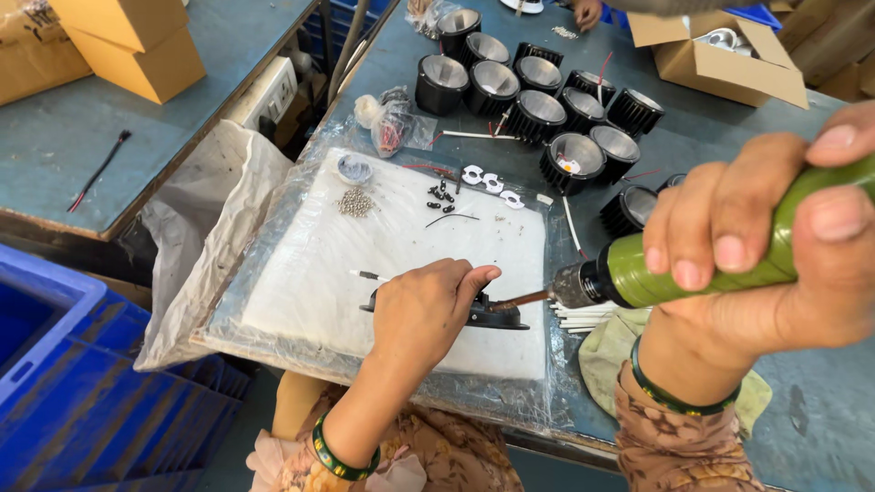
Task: The person assembles LED light fixtures by inserting wires into black heat sink housings, securing them with a screwdriver, and attaching LED panels. They handle multiple components including wires, screws, and diffusers on a workbench.
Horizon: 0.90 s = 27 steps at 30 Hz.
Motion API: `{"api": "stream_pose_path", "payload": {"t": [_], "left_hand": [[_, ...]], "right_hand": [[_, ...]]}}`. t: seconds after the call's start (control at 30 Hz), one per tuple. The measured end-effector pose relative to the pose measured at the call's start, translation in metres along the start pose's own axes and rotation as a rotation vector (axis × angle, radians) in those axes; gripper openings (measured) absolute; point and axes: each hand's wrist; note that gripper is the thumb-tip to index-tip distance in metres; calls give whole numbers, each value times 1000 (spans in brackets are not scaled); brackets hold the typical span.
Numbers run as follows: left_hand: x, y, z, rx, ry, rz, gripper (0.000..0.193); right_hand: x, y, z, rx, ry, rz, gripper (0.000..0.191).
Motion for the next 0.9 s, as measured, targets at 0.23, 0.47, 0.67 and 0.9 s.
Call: {"api": "stream_pose_path", "payload": {"t": [0.23,0.47,0.67,0.9], "left_hand": [[3,-2,1,5,-26,26,52],[2,-3,3,23,-16,59,52],[5,-4,6,28,-21,66,50],[6,-12,8,28,-36,63,51]], "right_hand": [[7,5,16,-5,119,-14,20],[6,6,12,27,92,18,20],[4,7,5,-66,38,22,28],[9,12,3,-84,-6,-13,30]]}}
Point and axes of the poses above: each hand's wrist, its own y-axis away from the middle knuckle, its own z-axis out of the palm, x = y × z, and after that the axes turned 14 degrees about -z, right-handed
